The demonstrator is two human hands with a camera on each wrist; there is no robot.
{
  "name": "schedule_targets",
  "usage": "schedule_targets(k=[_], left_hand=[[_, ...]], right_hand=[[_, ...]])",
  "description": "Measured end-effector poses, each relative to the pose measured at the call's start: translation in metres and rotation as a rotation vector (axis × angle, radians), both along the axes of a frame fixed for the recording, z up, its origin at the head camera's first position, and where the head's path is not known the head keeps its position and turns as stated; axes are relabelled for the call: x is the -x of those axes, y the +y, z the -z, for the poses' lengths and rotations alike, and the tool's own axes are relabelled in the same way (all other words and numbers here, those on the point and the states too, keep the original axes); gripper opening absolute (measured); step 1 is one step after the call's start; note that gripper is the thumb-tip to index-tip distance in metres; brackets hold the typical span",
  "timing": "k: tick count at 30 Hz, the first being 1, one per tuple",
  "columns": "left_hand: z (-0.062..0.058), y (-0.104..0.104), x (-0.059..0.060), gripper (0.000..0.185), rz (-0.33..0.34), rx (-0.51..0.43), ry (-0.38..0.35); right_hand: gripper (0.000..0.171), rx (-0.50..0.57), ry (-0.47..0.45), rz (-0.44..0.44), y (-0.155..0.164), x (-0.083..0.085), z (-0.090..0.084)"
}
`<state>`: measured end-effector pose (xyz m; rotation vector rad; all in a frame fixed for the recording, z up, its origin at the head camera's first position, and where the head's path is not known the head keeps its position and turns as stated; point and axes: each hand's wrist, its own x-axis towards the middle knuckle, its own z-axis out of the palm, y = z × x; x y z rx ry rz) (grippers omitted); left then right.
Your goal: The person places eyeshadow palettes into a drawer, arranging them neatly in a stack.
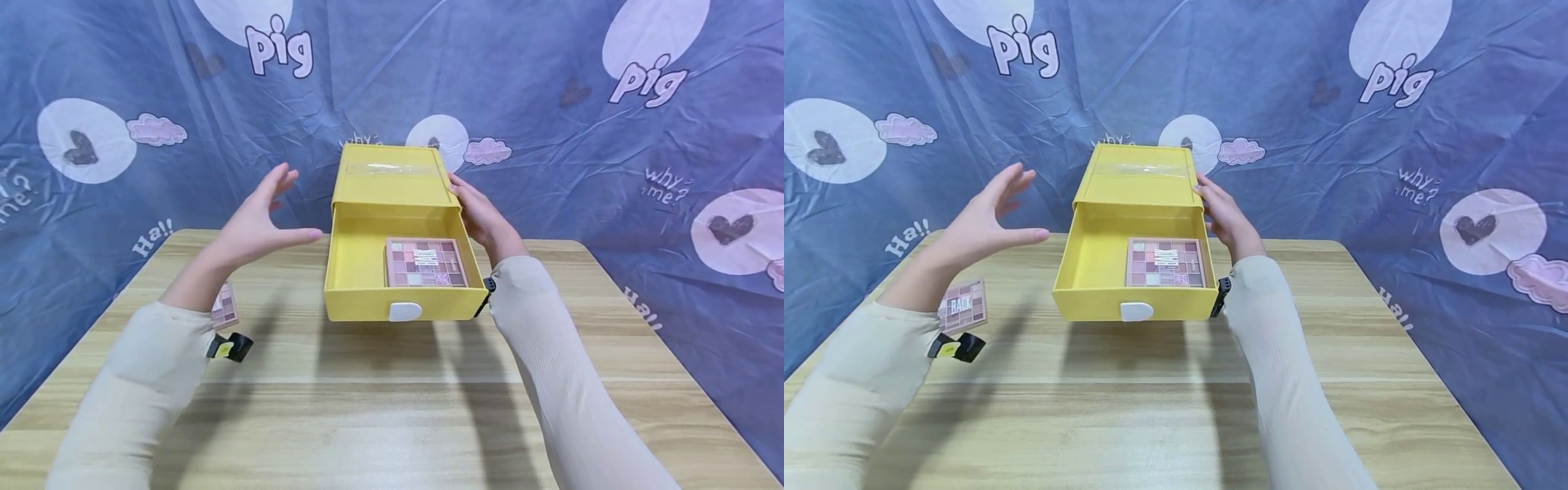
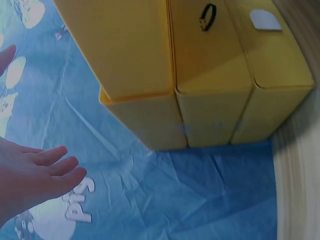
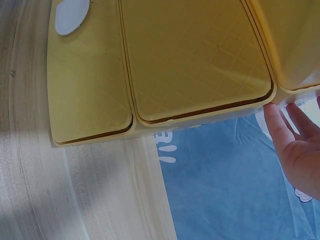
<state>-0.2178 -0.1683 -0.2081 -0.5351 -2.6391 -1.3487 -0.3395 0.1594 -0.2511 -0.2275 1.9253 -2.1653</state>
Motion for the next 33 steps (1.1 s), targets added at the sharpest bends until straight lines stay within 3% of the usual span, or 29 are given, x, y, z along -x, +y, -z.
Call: schedule_targets(k=[11,23,29,33], left_hand=[[0.026,-0.036,-0.009,0.103,-0.091,-0.009,-0.063],[0.061,-0.083,-0.014,0.103,-0.109,-0.058,-0.154],[0.081,-0.098,-0.013,0.103,-0.137,-0.014,-0.197],[0.094,-0.107,-0.014,0.102,-0.121,-0.001,-0.199]], right_hand=[[0.046,0.012,0.003,-0.005,0.0,-0.001,0.001],[0.046,0.004,-0.007,-0.002,-0.001,0.0,0.0],[0.046,-0.001,-0.012,0.005,-0.001,-0.001,0.0],[0.046,0.004,-0.004,-0.002,0.0,-0.001,0.0]])
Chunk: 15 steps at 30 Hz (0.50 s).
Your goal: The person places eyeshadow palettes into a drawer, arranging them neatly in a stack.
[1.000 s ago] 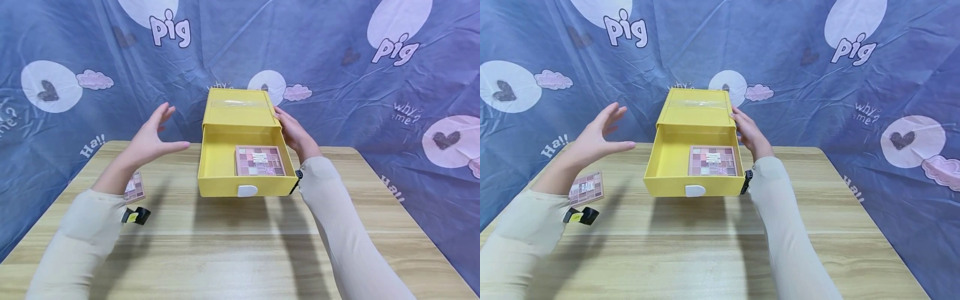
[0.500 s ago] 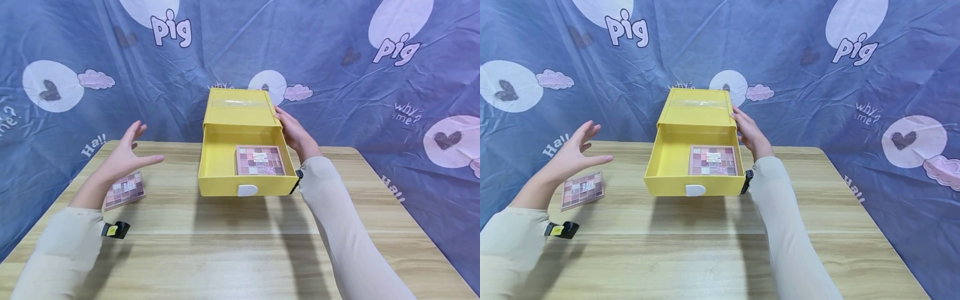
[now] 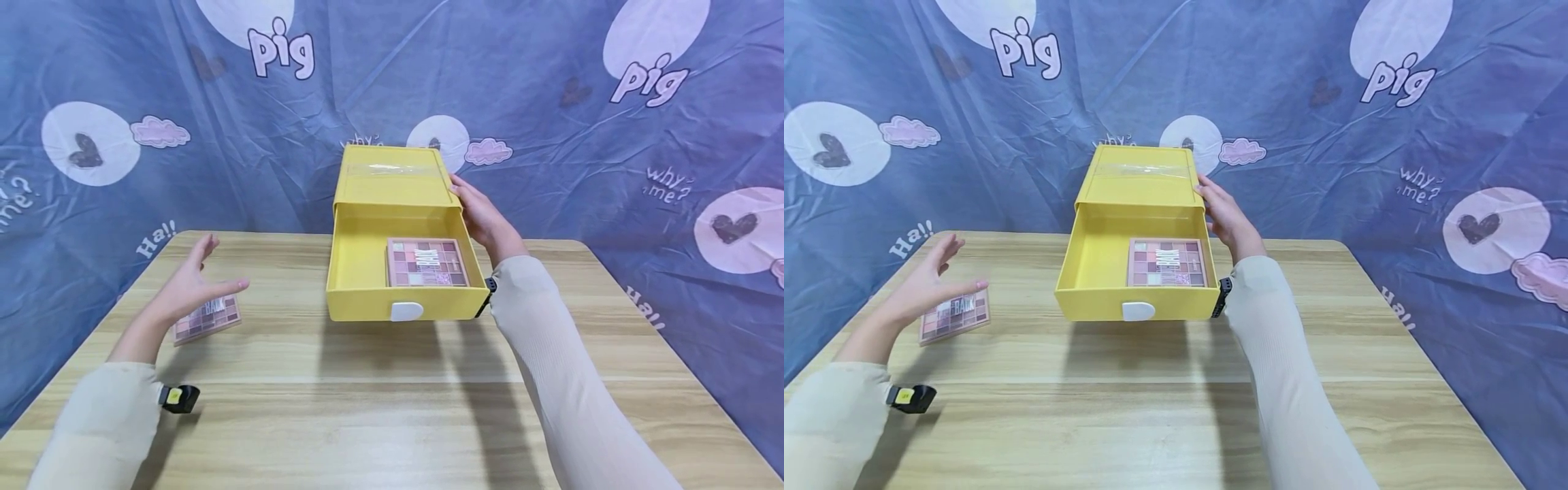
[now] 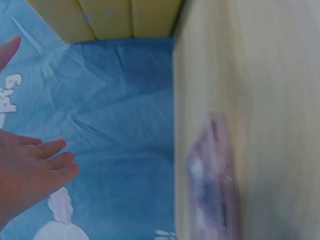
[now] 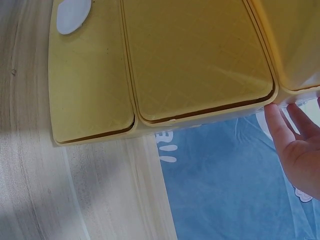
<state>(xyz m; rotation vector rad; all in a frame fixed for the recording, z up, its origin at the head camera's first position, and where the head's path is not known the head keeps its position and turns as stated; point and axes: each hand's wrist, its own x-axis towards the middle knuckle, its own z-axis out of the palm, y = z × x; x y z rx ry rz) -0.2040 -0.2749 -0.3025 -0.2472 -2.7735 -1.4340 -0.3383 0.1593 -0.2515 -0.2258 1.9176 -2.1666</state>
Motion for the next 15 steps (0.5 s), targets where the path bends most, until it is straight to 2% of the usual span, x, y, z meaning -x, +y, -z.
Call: schedule_targets(k=[3,7,15], left_hand=[[0.011,-0.007,-0.001,0.101,0.015,-0.017,0.005],[0.024,-0.017,-0.005,0.1,0.002,-0.017,-0.015],[0.042,-0.034,-0.004,0.1,-0.045,0.046,-0.063]], right_hand=[[0.046,0.003,0.002,-0.002,0.001,0.0,0.0],[0.045,0.008,0.001,-0.009,0.0,0.0,0.001],[0.045,0.014,0.009,-0.008,0.0,0.0,0.001]])
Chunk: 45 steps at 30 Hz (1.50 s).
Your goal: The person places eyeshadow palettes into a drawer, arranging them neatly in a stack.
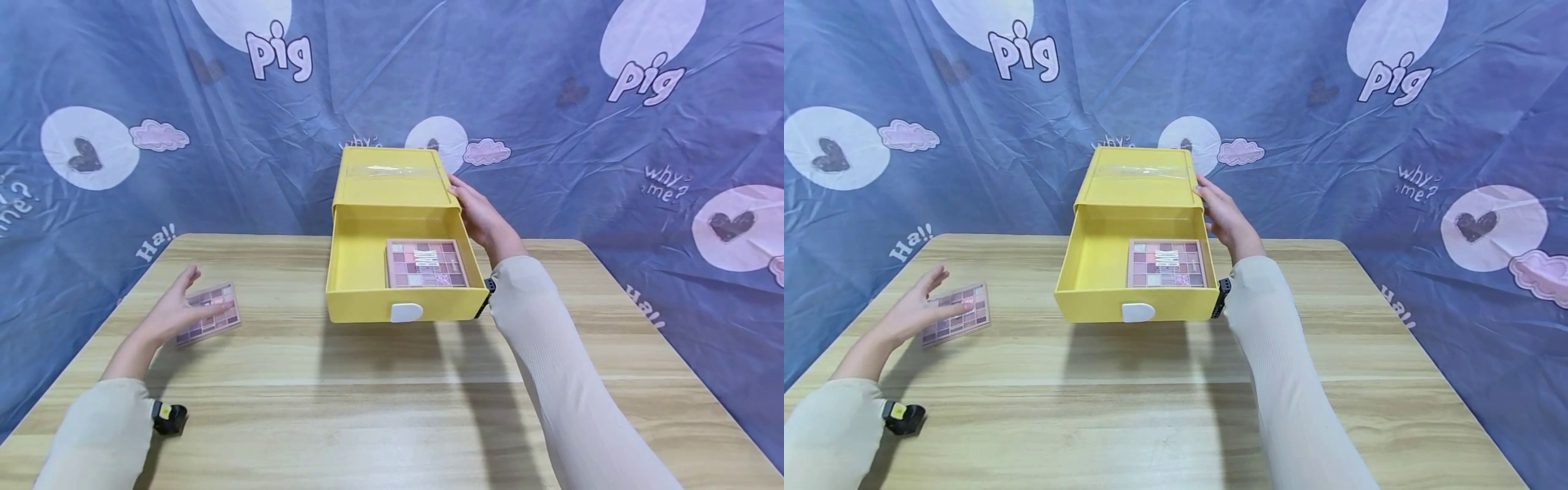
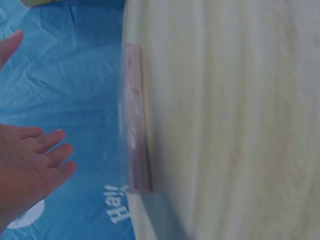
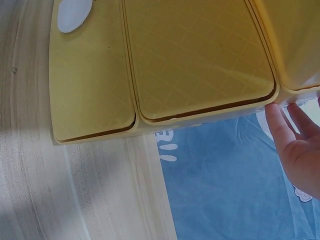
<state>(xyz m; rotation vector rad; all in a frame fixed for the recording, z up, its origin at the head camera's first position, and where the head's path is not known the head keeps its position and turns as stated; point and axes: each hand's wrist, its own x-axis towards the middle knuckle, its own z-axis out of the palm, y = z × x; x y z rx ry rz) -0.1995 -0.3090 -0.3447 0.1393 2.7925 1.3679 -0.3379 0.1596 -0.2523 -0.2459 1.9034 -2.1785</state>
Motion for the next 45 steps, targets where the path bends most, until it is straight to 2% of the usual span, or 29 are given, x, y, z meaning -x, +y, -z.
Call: schedule_targets(k=[6,14,23,29,36,40,45], left_hand=[[0.011,-0.012,0.002,0.1,-0.008,0.04,-0.046],[0.019,-0.025,0.003,0.101,-0.026,0.092,-0.12],[0.028,-0.036,0.004,0.102,0.003,0.19,-0.157],[0.032,-0.037,0.003,0.107,0.012,0.162,-0.204],[0.036,-0.038,0.004,0.108,0.002,0.211,-0.204],[0.038,-0.036,0.004,0.113,0.003,0.205,-0.206],[0.039,-0.034,0.003,0.108,0.006,0.213,-0.161]], right_hand=[[0.045,-0.007,0.0,0.008,0.001,-0.001,0.0],[0.045,-0.015,-0.009,0.018,0.001,0.0,0.001],[0.045,-0.016,-0.005,0.02,0.001,0.001,0.002],[0.045,-0.021,-0.007,0.025,0.001,0.0,0.002],[0.045,-0.019,-0.013,0.024,0.001,0.0,0.002],[0.045,-0.027,-0.014,0.03,0.001,-0.001,0.002],[0.046,-0.026,0.001,0.021,0.001,0.0,0.002]])
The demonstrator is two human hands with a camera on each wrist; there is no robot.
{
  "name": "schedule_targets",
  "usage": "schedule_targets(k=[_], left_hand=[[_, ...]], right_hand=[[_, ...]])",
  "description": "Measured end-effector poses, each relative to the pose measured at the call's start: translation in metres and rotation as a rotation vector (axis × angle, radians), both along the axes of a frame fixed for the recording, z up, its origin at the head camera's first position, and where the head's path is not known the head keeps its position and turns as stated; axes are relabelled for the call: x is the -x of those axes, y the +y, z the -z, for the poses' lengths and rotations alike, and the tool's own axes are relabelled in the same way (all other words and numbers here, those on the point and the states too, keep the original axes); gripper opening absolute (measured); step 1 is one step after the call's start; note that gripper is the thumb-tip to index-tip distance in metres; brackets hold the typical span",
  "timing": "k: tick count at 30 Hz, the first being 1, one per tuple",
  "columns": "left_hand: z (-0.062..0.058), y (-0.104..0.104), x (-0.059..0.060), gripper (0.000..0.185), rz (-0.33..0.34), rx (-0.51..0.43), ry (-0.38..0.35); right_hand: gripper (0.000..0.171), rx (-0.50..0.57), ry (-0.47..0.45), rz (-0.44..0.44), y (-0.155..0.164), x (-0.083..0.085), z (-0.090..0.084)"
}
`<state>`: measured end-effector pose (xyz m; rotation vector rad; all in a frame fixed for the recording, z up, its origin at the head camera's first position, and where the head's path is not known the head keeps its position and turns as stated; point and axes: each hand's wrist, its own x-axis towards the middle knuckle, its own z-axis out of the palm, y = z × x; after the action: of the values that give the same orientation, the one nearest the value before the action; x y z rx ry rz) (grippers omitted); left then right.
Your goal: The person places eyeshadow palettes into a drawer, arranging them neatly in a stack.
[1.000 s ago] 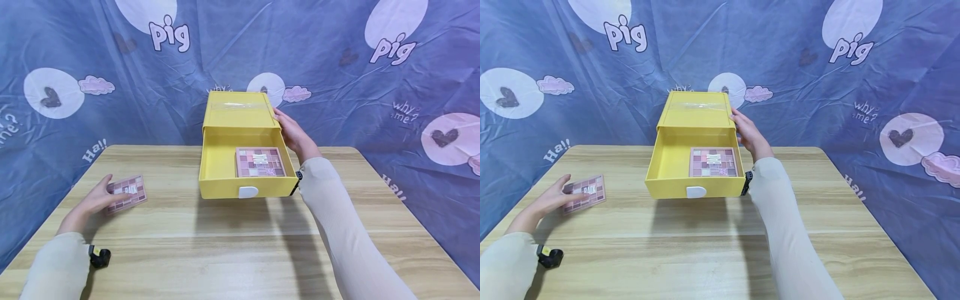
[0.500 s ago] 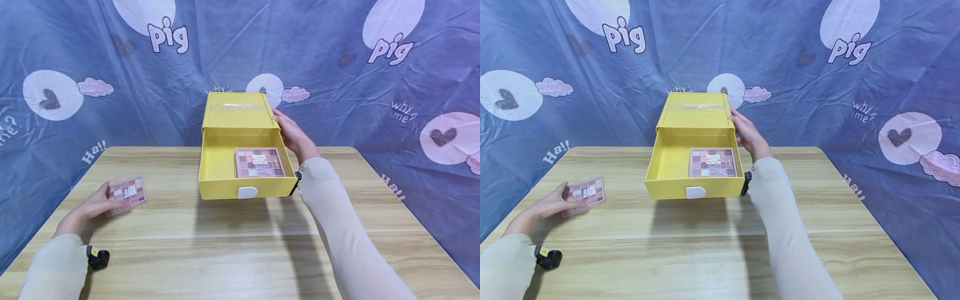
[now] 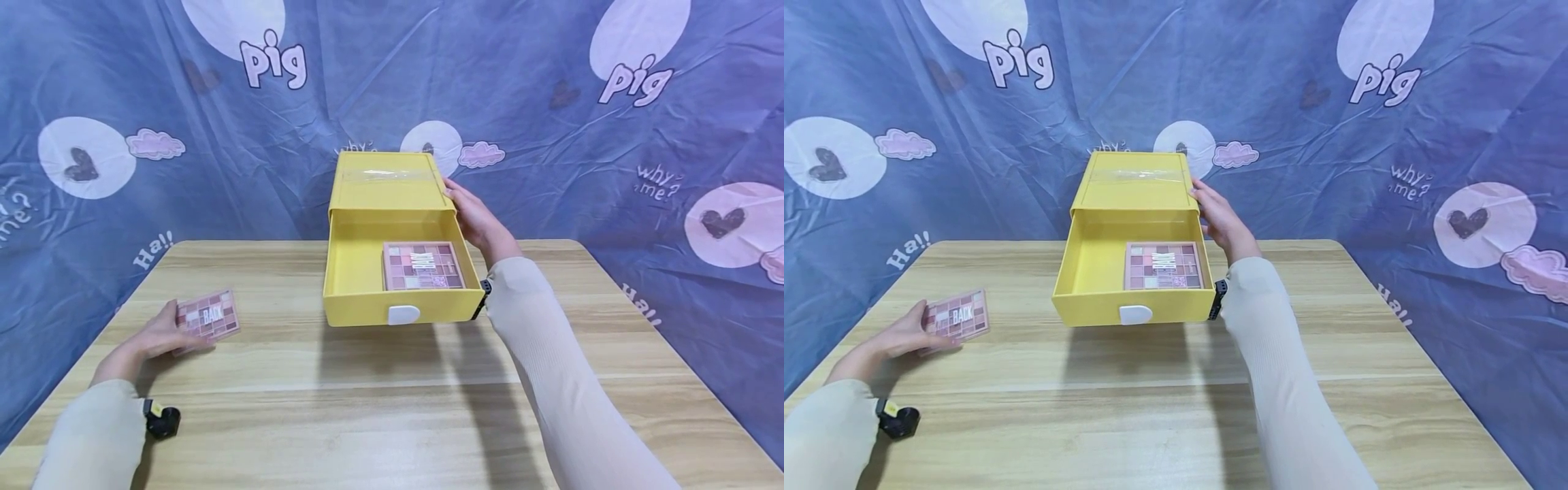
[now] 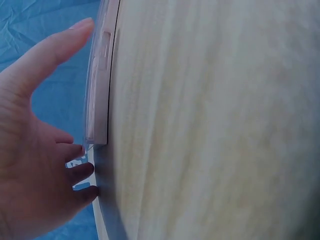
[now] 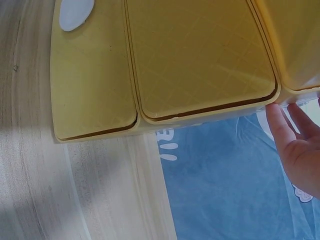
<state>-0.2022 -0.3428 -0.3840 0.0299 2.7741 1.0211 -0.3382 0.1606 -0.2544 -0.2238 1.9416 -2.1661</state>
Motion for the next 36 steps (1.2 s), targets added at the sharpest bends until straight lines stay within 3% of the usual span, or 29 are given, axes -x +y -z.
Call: schedule_targets(k=[7,14,23,36], left_hand=[[0.0016,-0.0003,-0.0015,0.1,0.025,0.069,0.051],[0.0022,-0.0012,-0.0022,0.097,0.003,-0.01,0.074],[0.0008,0.0028,-0.0044,0.115,-0.06,0.03,0.08],[0.0005,0.0038,-0.0052,0.12,-0.044,0.114,0.07]], right_hand=[[0.045,0.016,0.006,0.001,-0.0007,0.0006,0.0002],[0.045,0.018,-0.004,0.007,-0.001,0.0,-0.0005],[0.045,0.036,-0.001,0.01,-0.0007,-0.0004,0.0016],[0.046,0.039,-0.004,0.006,-0.0015,-0.0001,0.0012]])
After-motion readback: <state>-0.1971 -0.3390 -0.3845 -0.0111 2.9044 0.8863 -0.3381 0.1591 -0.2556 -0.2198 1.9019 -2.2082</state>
